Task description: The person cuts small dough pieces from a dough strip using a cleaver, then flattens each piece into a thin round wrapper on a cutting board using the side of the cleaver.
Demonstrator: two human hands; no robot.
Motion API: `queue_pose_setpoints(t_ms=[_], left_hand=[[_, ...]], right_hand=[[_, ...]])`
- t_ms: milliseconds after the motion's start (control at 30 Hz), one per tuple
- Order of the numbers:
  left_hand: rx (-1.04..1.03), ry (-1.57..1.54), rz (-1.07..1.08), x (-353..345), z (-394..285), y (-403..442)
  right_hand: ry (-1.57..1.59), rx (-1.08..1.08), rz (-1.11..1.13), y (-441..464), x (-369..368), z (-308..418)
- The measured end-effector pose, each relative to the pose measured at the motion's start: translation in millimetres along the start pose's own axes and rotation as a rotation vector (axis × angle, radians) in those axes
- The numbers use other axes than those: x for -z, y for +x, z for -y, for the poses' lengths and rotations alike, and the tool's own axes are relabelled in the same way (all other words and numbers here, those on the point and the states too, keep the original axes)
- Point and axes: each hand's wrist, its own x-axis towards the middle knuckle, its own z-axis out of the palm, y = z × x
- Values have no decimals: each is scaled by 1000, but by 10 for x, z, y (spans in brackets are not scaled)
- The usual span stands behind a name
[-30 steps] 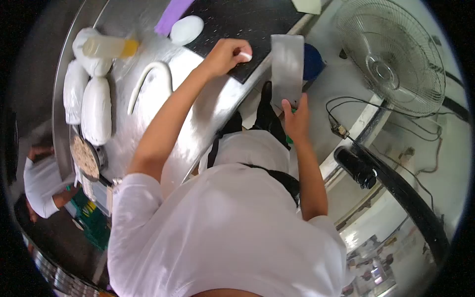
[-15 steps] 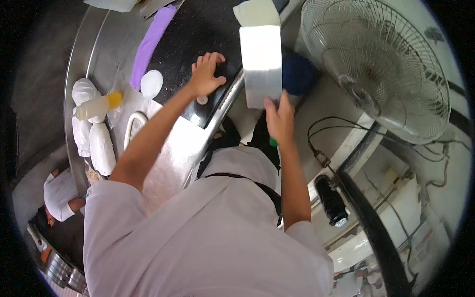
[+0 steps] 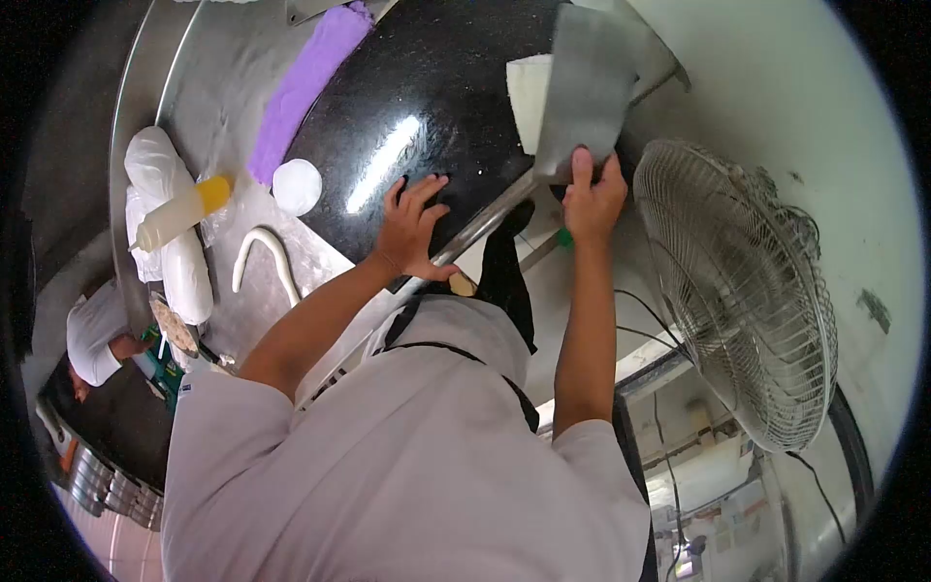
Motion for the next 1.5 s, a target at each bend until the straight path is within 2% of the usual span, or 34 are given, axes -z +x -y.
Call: queue_pose_setpoints(t_ms=[33,67,100,200,233,300,333,433,533,600,633,667,700,733,767,833,867,900,967,1000,1033,1100,1133,1167,1200,1233,1267,1300,1367,1433,1500], left_hand=[[-20,1,-7,-11,10,20],[-18,15,-3,-11,10,25],[-20,2,1,-6,4,32],[-30,-57,-13,30,38,63],[-48,-78,-14,32,17,39],[-80,-91,-39,7,50,100],[-90,-95,-65,9,50,97],[-156,-114,-127,4,52,129],[-236,-131,-143,34,74,121],[-213,-224,-197,-60,149,162],[-194,-318,-327,-75,241,294],[-219,-477,-618,-76,302,530],[-3,-558,-766,78,260,693],[124,-539,-901,260,178,836],[162,-532,-860,338,155,862],[102,-216,-770,218,-117,503],[-64,60,-642,31,-59,179],[-67,64,-639,-33,4,25],[-149,4,-419,-34,165,-58],[-4,-185,-556,-141,349,69],[-5,-171,-551,-41,409,44],[128,-462,-759,228,413,169],[81,-210,-616,281,311,43],[65,-129,-477,170,268,-119],[41,147,-253,117,187,-348],[22,418,-13,78,140,-515],[31,433,-9,34,174,-486],[41,392,-52,-19,225,-417],[76,361,-63,11,176,-440],[101,491,106,91,82,-200],[55,505,91,32,194,-28]], right_hand=[[108,98,-44,28,6,-36],[-105,-21,-11,150,-6,-281],[-115,-28,-18,212,44,-407],[-377,141,-24,225,53,-280],[-388,116,-18,88,16,-180],[-51,-61,-67,81,-136,-63],[-230,-28,-32,141,-215,-266],[-356,-9,-58,-46,-146,-313],[-214,-24,-106,-858,-110,-60],[-136,-57,-184,-1469,-46,-163],[-180,-79,-214,-1729,-34,-285],[-223,-102,-236,-1919,-13,-421],[-223,-113,-263,-2097,6,-580],[-156,-158,-252,-2286,-11,-758],[-83,-195,-240,-2436,-50,-916],[-167,-198,-214,-2569,-119,-1149],[-259,-221,-168,-2652,-155,-1256],[-253,-222,-167,-2699,-196,-1362],[-392,-76,-86,-2583,-253,-1482],[-379,-82,-87,-2613,-295,-1485],[-323,-86,18,-2604,-386,-1441],[-258,-63,125,-2362,-596,-1309],[-219,74,260,-2295,-744,-1271],[-182,227,392,-2186,-832,-1212],[-175,238,408,-2107,-872,-1125],[-344,219,429,-2053,-902,-1011],[-514,200,444,-1979,-901,-877],[-507,207,455,-1911,-860,-754],[-752,242,427,-2062,-810,-567],[-732,200,445,-2014,-807,-520],[-724,137,460,-1942,-790,-567]])
